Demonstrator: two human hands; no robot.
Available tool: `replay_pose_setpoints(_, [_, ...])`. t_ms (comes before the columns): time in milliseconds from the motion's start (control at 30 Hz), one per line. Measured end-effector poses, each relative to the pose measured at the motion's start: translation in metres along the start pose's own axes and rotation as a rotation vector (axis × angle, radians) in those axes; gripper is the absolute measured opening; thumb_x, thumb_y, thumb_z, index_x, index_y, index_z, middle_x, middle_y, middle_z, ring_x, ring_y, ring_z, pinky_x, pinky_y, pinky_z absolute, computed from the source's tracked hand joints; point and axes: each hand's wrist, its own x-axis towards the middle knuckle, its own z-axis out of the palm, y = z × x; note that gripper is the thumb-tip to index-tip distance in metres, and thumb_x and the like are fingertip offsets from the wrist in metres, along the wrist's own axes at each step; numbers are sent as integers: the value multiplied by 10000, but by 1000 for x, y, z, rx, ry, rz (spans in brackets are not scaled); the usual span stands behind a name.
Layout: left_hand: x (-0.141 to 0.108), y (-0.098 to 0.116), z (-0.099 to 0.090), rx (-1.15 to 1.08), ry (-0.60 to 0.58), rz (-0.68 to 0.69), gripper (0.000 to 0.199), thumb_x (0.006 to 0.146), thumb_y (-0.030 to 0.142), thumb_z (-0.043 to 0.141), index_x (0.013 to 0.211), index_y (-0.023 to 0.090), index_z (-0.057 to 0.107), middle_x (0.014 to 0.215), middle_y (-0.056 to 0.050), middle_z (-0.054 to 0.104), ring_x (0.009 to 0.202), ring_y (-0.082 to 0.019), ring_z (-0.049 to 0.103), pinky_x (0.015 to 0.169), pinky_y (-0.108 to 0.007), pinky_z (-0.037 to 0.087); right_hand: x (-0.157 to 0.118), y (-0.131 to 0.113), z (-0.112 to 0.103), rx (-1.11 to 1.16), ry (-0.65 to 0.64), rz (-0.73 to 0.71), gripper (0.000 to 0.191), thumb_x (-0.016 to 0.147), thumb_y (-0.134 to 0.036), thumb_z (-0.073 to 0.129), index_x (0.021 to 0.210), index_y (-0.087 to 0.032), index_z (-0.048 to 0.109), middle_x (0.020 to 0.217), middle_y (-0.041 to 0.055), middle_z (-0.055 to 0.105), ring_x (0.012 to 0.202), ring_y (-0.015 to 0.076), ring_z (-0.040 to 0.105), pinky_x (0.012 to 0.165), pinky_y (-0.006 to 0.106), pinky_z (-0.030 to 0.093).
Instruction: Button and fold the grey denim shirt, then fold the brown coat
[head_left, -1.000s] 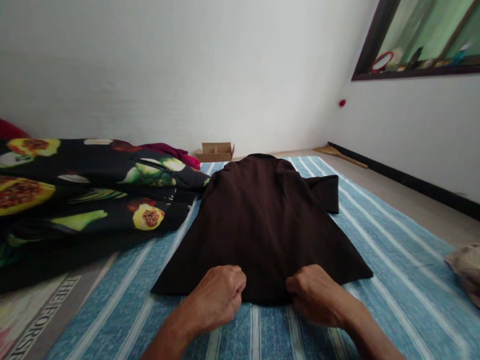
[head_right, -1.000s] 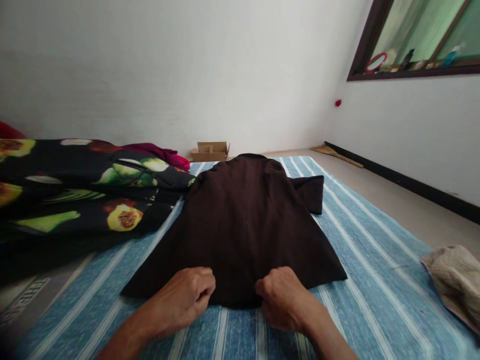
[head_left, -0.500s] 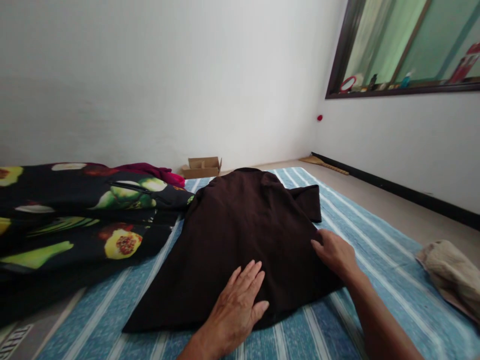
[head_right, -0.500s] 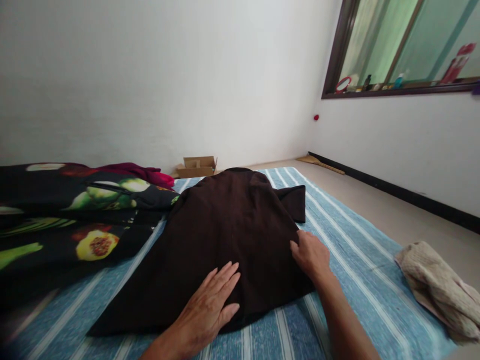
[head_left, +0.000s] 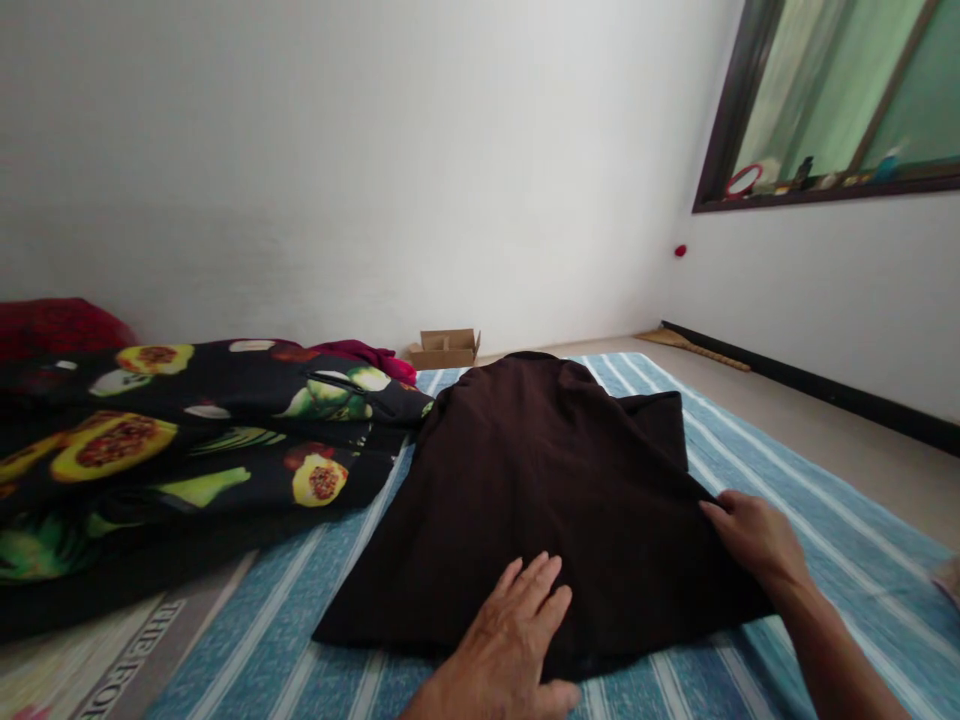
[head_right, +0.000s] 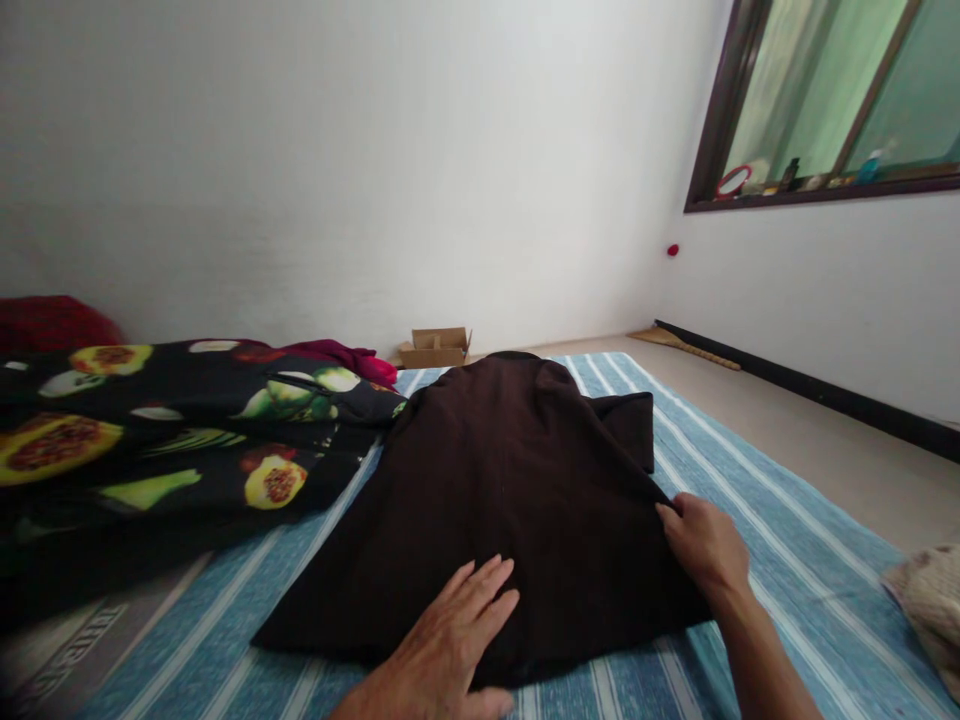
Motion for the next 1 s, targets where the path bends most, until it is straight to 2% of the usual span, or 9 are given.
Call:
replay_pose_setpoints(67, [-2, 2, 9, 35, 30, -18, 661, 783, 311, 607, 1390, 169, 389, 1526, -135, 232, 1405, -281, 200, 1138, -480, 229, -2, 2, -5, 4, 43, 19, 331, 861, -434, 411, 782, -218, 649, 781, 95, 681, 794, 257, 639, 609, 297, 384])
replay_pose_setpoints(167, [-4, 9, 17, 85, 25, -21, 506, 868, 185, 440, 1372, 138, 411, 1498, -152, 297, 1393, -280, 238, 1121, -482, 274, -1, 6, -1, -3, -8, 13, 325, 848, -423, 425, 749, -213, 652, 777, 104, 677, 761, 256, 636, 591, 301, 377])
replay_pose_setpoints(333, [-6, 24, 2, 142, -113, -27, 577, 818, 34, 372, 1392, 95, 365, 1486, -198, 297, 1390, -301, 230, 1085, -505, 320, 5, 17, 21, 36, -102, 21, 354, 857, -422, 424, 694, -200, 645, 740, 102, 672, 717, 234, 629, 590, 291, 379])
replay_pose_setpoints(400, [-8, 27, -3, 161, -117, -26, 593, 803, 15, 366, 1390, 94, 354, 1487, -194, 303, 1388, -287, 247, 1077, -488, 336, 7, 20, 25, 45, -101, 17, 366, 861, -426, 417, 677, -201, 639, 719, 94, 667, 710, 229, 627, 595, 287, 382])
replay_pose_setpoints(533, [-6, 21, 1, 197, 52, -27, 554, 761, -9, 395, 1299, 116, 437, 1376, -163, 472, 1279, -264, 425, 1035, -438, 392, 7, 21, 24, 56, -60, 5, 361, 843, -426, 427, 648, -200, 631, 698, 88, 662, 702, 227, 621, 597, 283, 386])
replay_pose_setpoints(633, [-1, 12, 4, 217, 205, -51, 384, 776, -5, 392, 1098, 141, 543, 1055, -107, 634, 977, -228, 585, 885, -398, 494, 5, 18, 19, 113, -6, 20, 372, 820, -440, 422, 614, -202, 620, 683, 86, 661, 691, 227, 611, 590, 286, 384])
replay_pose_setpoints(700, [1, 10, 3, 249, 312, -20, 331, 805, 1, 353, 1023, 141, 558, 908, -85, 631, 840, -213, 586, 794, -379, 523, 4, 16, 14, 160, 52, 45, 375, 797, -464, 421, 611, -206, 620, 668, 79, 656, 685, 229, 605, 592, 291, 382])
replay_pose_setpoints(800, [1, 12, 1, 314, 463, 64, 354, 839, 23, 319, 1089, 137, 543, 888, -89, 621, 816, -212, 580, 764, -364, 525, 5, 14, 5, 234, 141, 99, 381, 769, -499, 417, 634, -213, 630, 656, 68, 653, 684, 232, 600, 605, 299, 382])
replay_pose_setpoints(1000, [5, 10, 14, 389, 468, 188, 329, 863, 50, 315, 1059, 144, 561, 794, -79, 626, 743, -208, 582, 651, -319, 527, 7, 16, -2, 291, 170, 91, 374, 741, -514, 416, 602, -221, 602, 609, 55, 634, 653, 225, 592, 592, 299, 371])
